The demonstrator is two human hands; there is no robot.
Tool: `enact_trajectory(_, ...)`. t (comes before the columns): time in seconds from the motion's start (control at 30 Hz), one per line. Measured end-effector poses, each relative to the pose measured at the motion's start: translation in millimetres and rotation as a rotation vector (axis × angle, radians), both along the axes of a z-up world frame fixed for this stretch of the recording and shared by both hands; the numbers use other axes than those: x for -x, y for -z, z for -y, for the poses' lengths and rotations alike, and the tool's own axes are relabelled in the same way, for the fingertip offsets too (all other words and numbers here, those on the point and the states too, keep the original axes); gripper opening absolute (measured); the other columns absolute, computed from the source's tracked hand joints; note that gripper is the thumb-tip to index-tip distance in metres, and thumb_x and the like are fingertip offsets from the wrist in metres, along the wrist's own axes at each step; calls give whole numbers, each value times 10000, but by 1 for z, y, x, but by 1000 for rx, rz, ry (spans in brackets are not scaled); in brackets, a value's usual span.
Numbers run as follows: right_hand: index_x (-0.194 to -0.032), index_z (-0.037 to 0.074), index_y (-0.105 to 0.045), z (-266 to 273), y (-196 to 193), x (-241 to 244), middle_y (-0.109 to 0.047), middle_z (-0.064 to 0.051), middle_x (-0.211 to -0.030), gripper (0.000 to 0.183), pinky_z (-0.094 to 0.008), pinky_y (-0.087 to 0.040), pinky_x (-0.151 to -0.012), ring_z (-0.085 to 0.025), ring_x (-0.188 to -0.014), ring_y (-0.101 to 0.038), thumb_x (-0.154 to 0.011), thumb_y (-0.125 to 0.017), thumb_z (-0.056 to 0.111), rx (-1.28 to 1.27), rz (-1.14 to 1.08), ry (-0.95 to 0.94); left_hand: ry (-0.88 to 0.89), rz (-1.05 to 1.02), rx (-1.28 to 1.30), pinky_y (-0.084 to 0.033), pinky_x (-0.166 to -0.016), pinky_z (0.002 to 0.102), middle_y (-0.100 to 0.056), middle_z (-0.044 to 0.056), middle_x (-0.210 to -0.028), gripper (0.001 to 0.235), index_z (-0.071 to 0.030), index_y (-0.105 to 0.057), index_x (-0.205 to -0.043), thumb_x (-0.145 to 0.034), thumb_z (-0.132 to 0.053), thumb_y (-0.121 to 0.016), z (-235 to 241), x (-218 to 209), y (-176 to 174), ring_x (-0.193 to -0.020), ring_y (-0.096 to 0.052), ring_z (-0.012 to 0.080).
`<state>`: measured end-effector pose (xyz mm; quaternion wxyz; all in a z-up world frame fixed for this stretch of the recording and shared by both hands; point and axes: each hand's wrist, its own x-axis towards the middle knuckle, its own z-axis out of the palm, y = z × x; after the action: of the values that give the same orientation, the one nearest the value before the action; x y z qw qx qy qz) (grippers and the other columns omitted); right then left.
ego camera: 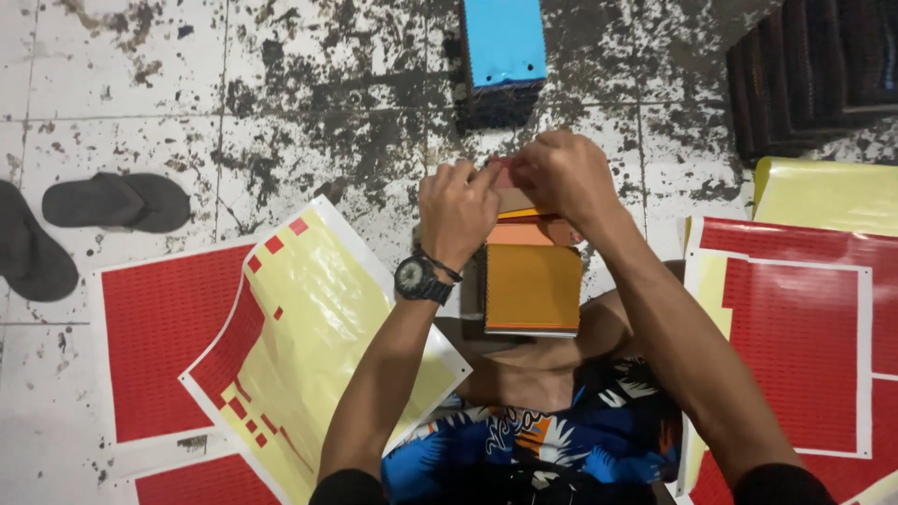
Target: The person sits on the floor and peels small red stickers from a yellow backing sheet. They then place the stickers onto a stack of colorful notebooks, pressing them down to adhere. The process is repeated with multiple stickers and notebooks.
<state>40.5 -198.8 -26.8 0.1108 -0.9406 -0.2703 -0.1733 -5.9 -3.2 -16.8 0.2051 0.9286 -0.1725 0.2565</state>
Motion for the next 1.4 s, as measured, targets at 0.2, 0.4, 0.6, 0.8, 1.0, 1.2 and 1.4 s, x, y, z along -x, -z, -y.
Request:
enact_trajectory(0.2,-877,162,-763,10,-2,12,-674,-11,-882,466,-392,-565,-813,-217,-904,-651,-458,-917,296,4,305,-123,117,-263,857,-489,-641,298,-578,42,-730,236,-35,-666,-1192,-1046,-142,-514,-3,-13,1,-667,-553,172)
enact_trajectory(0.4,-995,-7,-757,-14,-88,44,-718,-222,-884,195,-507,-563,-723,-437,-846,-702,-812,-804,39,-528,-493,-285,275,-558,1083,-383,-1103,616,-579,242,-1251,484,-47,-556,-1363,-1099,-415,-384,14,-32,-14,-1261,-575,428)
enact_trajectory(0.6,-1049,27,-762,-6,-77,41,-748,-172,-898,135,-425,-550,-745,-272,-856,-716,-937,-720,90,-734,-769,-294,204,-490,1015,-321,-1129,517,-698,174,-1154,490,-129,-639,-1293,-1099,-459,-335,34,-48,12,-1199,-598,421)
enact_trajectory(0.8,-1045,-24,-742,1,-57,37,-725,-166,-782,155,-396,-552,-665,-248,-702,-688,-960,-696,97,-686,-838,-195,-78,-435,1045,-494,-927,470,-659,113,-957,354,-98,-606,-1201,-1089,-350,-383,29,-30,-25,-974,-654,291)
enact_trajectory(1.0,-1057,26,-738,-5,-65,29,-735,-128,-770,125,-369,-559,-645,-244,-689,-734,-987,-671,105,-634,-769,-14,17,-193,830,-566,-682,286,-667,55,-859,75,-102,-624,-1069,-1016,-125,-575,6,-30,33,-796,-676,217)
enact_trajectory(1.2,-1001,124,-780,-14,-25,10,-759,-118,-808,182,-469,-568,-721,-363,-842,-741,-943,-699,276,-391,-593,137,21,-66,446,-549,-773,382,-606,-12,-863,69,-218,-710,-911,-874,-264,-674,7,-8,46,-846,-665,253)
enact_trajectory(1.4,-983,216,-793,-13,6,6,-761,-53,-802,181,-444,-578,-721,-321,-848,-748,-911,-689,345,-298,-553,265,-22,-87,348,-543,-743,407,-586,-15,-859,152,-195,-705,-913,-925,-307,-603,9,-6,48,-856,-654,252)
